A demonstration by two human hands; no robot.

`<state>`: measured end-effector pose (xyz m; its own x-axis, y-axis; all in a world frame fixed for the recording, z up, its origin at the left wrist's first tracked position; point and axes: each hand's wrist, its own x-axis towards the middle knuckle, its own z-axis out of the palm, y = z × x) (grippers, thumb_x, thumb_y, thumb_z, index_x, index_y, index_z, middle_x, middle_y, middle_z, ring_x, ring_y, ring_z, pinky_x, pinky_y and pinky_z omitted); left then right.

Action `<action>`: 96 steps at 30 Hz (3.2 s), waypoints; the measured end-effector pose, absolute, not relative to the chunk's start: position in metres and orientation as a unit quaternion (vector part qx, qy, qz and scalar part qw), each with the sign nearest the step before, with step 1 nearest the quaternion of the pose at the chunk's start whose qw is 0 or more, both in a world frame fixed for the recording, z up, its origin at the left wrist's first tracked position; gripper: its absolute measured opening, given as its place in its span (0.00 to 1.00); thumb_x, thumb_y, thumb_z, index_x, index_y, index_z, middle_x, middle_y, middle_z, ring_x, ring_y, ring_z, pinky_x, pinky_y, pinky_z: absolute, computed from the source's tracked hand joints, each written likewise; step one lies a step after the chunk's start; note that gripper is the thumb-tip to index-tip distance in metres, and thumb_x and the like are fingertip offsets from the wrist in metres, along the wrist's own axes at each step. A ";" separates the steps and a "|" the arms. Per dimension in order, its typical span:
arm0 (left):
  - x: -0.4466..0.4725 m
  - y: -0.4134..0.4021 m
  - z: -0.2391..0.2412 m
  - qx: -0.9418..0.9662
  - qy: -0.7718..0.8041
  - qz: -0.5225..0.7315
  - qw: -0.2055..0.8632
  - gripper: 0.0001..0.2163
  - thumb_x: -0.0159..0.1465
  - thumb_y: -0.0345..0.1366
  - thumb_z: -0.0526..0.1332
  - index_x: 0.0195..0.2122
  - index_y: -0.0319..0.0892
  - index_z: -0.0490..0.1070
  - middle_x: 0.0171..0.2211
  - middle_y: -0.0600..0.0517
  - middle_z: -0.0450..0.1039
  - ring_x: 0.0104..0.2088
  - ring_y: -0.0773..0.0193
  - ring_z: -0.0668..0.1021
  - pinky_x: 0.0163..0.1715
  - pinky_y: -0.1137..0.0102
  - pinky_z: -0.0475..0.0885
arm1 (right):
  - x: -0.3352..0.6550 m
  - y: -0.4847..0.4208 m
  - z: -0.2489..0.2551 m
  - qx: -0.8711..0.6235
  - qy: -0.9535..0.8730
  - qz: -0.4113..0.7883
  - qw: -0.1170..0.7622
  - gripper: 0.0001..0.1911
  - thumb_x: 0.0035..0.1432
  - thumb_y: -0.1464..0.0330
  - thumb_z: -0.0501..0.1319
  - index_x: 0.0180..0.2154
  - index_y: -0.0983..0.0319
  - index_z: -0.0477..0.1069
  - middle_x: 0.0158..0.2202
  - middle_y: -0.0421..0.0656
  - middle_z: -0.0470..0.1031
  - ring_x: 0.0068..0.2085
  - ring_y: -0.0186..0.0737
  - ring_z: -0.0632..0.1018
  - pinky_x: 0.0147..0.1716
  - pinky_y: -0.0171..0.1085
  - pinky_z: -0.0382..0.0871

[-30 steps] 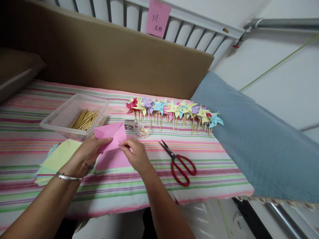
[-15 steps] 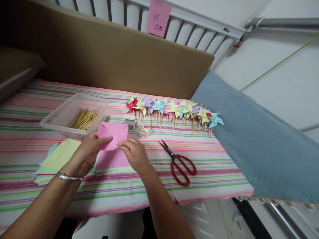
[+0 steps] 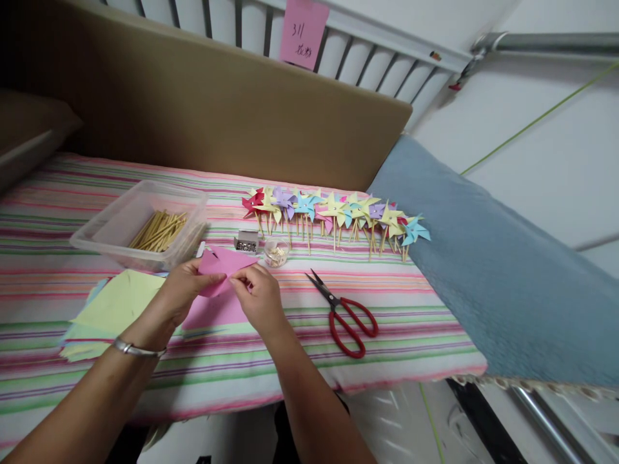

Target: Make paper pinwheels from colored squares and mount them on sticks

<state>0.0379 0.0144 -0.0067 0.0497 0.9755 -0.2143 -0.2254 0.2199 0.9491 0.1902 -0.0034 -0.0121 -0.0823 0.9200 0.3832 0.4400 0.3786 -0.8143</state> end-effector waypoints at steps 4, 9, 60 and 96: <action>0.039 0.014 -0.010 0.413 0.501 0.470 0.598 0.13 0.45 0.32 0.68 0.34 0.38 0.76 0.27 0.53 0.76 0.25 0.66 0.73 0.29 0.71 0.68 | 0.189 -0.002 -0.016 -0.511 -0.672 0.265 0.465 0.04 0.53 0.72 0.61 0.26 0.61 0.71 0.26 0.38 0.69 0.29 0.34 0.71 0.30 0.33 0.65; 0.040 0.013 -0.013 0.420 0.506 0.460 0.597 0.13 0.46 0.32 0.67 0.34 0.39 0.76 0.26 0.54 0.76 0.24 0.67 0.72 0.28 0.71 0.67 | 0.189 -0.001 -0.023 -0.535 -0.652 0.273 0.464 0.04 0.53 0.70 0.61 0.26 0.60 0.70 0.26 0.38 0.70 0.29 0.34 0.71 0.29 0.33 0.65; 0.044 0.007 -0.006 0.605 0.496 0.326 0.531 0.13 0.47 0.30 0.62 0.36 0.39 0.76 0.26 0.52 0.76 0.24 0.63 0.74 0.26 0.70 0.67 | 0.206 0.001 -0.018 -0.482 -0.624 0.490 0.372 0.29 0.46 0.76 0.61 0.52 0.59 0.68 0.47 0.44 0.75 0.44 0.41 0.77 0.43 0.40 0.71; 0.062 0.003 -0.007 0.314 0.462 0.494 0.667 0.10 0.42 0.36 0.70 0.21 0.38 0.72 0.18 0.56 0.70 0.19 0.71 0.67 0.23 0.74 0.59 | 0.184 -0.001 -0.008 -0.446 -0.395 0.551 0.584 0.22 0.43 0.71 0.64 0.44 0.60 0.68 0.36 0.42 0.80 0.36 0.42 0.79 0.37 0.38 0.73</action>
